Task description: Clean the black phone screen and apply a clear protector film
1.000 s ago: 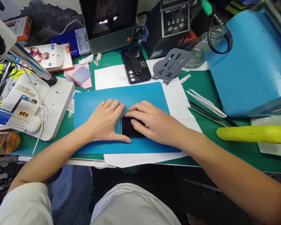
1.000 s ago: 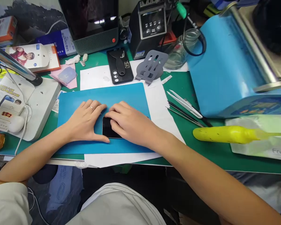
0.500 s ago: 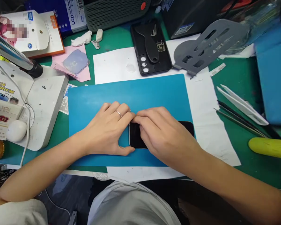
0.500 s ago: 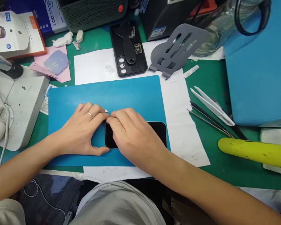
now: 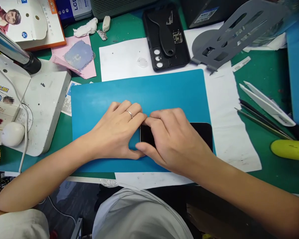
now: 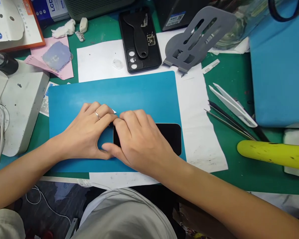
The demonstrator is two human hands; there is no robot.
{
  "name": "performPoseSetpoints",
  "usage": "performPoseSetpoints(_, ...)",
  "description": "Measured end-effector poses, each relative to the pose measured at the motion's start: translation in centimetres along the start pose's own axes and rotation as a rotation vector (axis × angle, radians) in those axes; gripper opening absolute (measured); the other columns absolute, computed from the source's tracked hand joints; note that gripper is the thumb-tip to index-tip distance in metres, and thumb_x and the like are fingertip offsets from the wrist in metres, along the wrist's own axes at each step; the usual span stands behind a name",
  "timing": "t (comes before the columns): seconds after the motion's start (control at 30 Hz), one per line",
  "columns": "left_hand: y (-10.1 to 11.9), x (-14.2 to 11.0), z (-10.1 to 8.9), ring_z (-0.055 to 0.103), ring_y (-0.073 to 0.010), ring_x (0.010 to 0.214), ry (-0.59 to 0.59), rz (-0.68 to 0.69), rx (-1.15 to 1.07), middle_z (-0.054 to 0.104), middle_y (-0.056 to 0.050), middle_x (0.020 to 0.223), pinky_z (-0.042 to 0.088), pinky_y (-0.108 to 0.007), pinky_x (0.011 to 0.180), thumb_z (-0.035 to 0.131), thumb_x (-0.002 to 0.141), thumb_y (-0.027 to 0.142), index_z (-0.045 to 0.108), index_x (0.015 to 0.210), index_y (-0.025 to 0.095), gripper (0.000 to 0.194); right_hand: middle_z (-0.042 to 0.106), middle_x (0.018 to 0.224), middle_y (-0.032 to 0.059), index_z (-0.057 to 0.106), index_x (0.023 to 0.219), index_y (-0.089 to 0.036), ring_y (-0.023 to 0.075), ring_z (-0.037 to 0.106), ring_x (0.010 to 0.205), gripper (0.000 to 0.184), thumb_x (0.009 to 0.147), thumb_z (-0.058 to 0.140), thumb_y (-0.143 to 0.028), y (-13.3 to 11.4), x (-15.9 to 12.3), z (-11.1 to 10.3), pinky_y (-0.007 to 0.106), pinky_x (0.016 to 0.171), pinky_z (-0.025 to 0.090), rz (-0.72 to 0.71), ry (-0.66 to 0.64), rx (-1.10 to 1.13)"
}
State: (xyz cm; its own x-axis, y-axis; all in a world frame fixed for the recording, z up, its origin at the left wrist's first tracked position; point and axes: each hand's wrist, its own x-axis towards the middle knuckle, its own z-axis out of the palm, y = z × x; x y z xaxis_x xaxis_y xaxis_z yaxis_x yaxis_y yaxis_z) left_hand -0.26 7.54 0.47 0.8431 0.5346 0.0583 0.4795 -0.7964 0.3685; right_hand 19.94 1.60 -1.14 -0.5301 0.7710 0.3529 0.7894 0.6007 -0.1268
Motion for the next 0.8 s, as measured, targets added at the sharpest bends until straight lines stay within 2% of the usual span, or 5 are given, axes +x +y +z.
performPoseSetpoints(0.1, -0.19, 0.03, 0.21, 0.055, -0.0331, 0.098, 0.011, 0.012, -0.007, 0.063, -0.015, 0.11, 0.04, -0.045, 0.084, 0.07, 0.086, 0.07, 0.06, 0.114, 0.016, 0.062, 0.065, 0.101, 0.0218, 0.066, 0.114, -0.004, 0.031, 0.055, 0.09, 0.084, 0.101, 0.027, -0.077, -0.15, -0.17, 0.36, 0.047, 0.079, 0.047, 0.003, -0.003, 0.027)
performPoseSetpoints(0.23, -0.15, 0.05, 0.17, 0.054, -0.0336, 0.1, 0.01, 0.007, -0.001, 0.062, -0.014, 0.111, 0.04, -0.046, 0.085, 0.075, 0.084, 0.063, 0.06, 0.112, 0.018, 0.055, 0.065, 0.101, 0.0235, 0.066, 0.114, -0.003, 0.0323, 0.056, 0.088, 0.104, 0.09, 0.018, -0.092, -0.3, -0.24, 0.7, 0.049, 0.08, 0.047, 0.02, 0.004, 0.022)
performPoseSetpoints(0.57, -0.22, -0.18, 0.63, 0.054, -0.0339, 0.1, 0.051, 0.026, 0.006, 0.061, -0.014, 0.109, 0.039, -0.047, 0.086, 0.074, 0.084, 0.066, 0.059, 0.111, 0.018, 0.057, 0.064, 0.11, 0.0269, 0.061, 0.12, -0.003, 0.0386, 0.06, 0.097, 0.106, 0.078, 0.042, -0.098, -0.37, -0.24, 0.58, 0.055, 0.086, 0.048, 0.067, -0.102, 0.053)
performPoseSetpoints(0.8, -0.28, -0.02, 0.47, 0.054, -0.0333, 0.099, 0.048, 0.04, 0.015, 0.061, -0.014, 0.11, 0.039, -0.046, 0.086, 0.075, 0.082, 0.07, 0.061, 0.114, 0.017, 0.063, 0.064, 0.115, 0.0263, 0.06, 0.12, -0.006, 0.0391, 0.06, 0.102, 0.1, 0.079, 0.043, -0.097, -0.23, -0.03, 0.41, 0.056, 0.091, 0.047, 0.088, -0.147, 0.063)
